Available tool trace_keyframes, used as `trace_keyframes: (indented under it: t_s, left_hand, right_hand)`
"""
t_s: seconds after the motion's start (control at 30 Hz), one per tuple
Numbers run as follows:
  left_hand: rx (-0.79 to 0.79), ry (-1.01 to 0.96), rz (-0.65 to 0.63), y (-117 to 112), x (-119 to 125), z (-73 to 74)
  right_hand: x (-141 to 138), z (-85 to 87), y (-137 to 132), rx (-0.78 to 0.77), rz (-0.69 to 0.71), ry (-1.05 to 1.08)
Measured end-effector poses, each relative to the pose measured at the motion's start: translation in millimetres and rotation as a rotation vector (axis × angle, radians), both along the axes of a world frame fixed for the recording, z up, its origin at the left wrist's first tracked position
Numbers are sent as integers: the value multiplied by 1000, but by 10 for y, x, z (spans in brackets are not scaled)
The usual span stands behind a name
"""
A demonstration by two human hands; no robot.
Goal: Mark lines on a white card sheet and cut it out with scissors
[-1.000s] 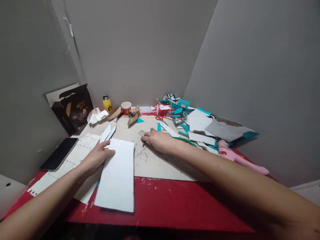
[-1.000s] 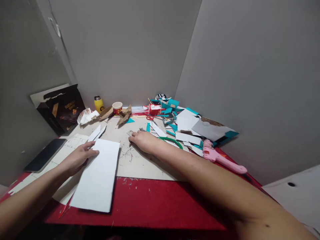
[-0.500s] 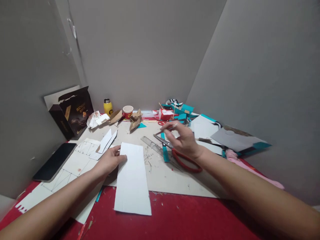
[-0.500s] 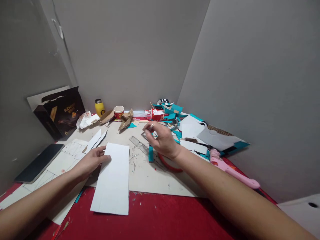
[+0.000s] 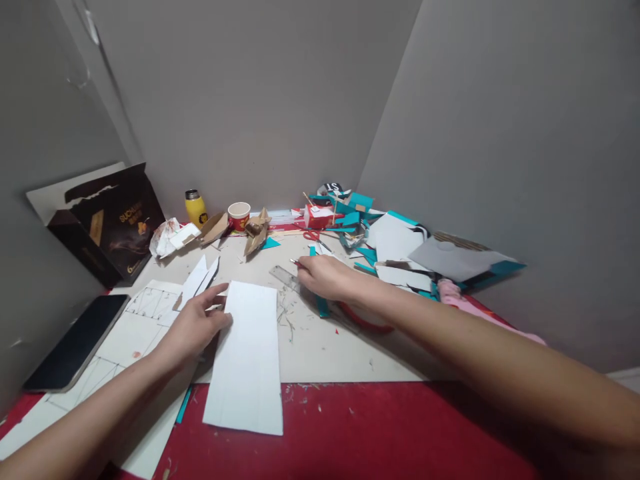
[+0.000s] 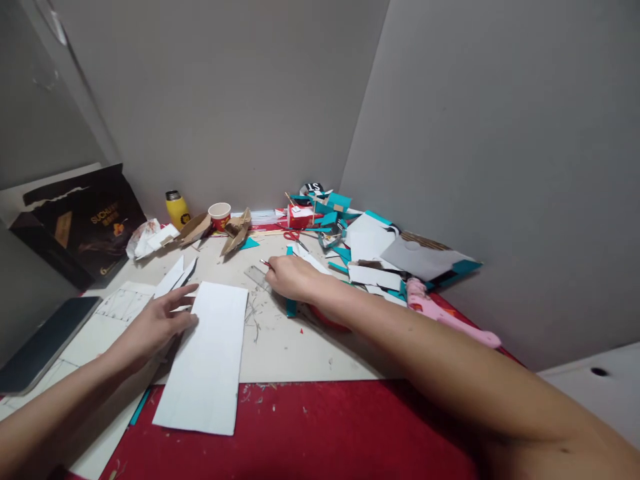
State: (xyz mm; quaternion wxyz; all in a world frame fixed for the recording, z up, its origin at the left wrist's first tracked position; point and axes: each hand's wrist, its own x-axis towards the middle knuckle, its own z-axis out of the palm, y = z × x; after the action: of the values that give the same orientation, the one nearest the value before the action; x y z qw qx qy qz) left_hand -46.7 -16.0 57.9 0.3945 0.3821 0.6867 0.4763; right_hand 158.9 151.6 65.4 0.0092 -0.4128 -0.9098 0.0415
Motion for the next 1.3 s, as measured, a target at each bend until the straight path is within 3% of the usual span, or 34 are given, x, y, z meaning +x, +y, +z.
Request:
trace_keyframes:
  t_s: [0.2, 0.37, 0.47, 0.57, 0.67, 0.73, 0.77, 0.8, 0.87, 0.9, 1.0, 1.07, 1.17, 1.3]
  left_hand:
    - [51, -82, 129, -78, -145, 51]
    - [113, -228, 198, -145, -354, 88]
    - [154, -293, 245, -186, -457, 126]
    - [210, -342, 293, -216, -515, 169]
    - [276, -377, 332, -241, -537, 243]
    - [316, -396, 349, -274, -545, 315]
    - [334, -402, 354, -300, -548, 355]
    - [350, -408, 356, -333, -549, 395]
    - [374, -414, 359, -416, -545, 467]
    - [382, -415, 362, -461, -539, 496]
    - [389, -414, 375, -592, -509, 553]
    - [379, -410, 378, -658, -493, 569]
    - [327, -394, 377, -714, -502, 567]
    - [251, -374, 381, -726, -560, 515]
  right_hand:
    - [-77, -31, 19, -80, 5, -120]
    - [-61, -71, -26, -11, 45, -61]
    - [-58, -94, -221, 21, 131, 11]
    - [-48, -110, -662, -32, 238, 42]
    - [3, -80, -1234, -182, 484, 54]
    - [45, -44, -1486, -371, 828, 124]
    - [59, -30, -1524, -438, 912, 177]
    - [64, -22, -1494, -428, 864, 247]
    - [39, -33, -1253, -206, 503, 263]
    - [10, -51, -1075, -147, 410, 249]
    - [-120, -139, -589, -70, 279, 196]
    - [-213, -206, -510, -56, 222, 134]
    - [-297, -271, -872, -85, 286, 45]
    - [-251, -267, -1635, -204, 598, -40]
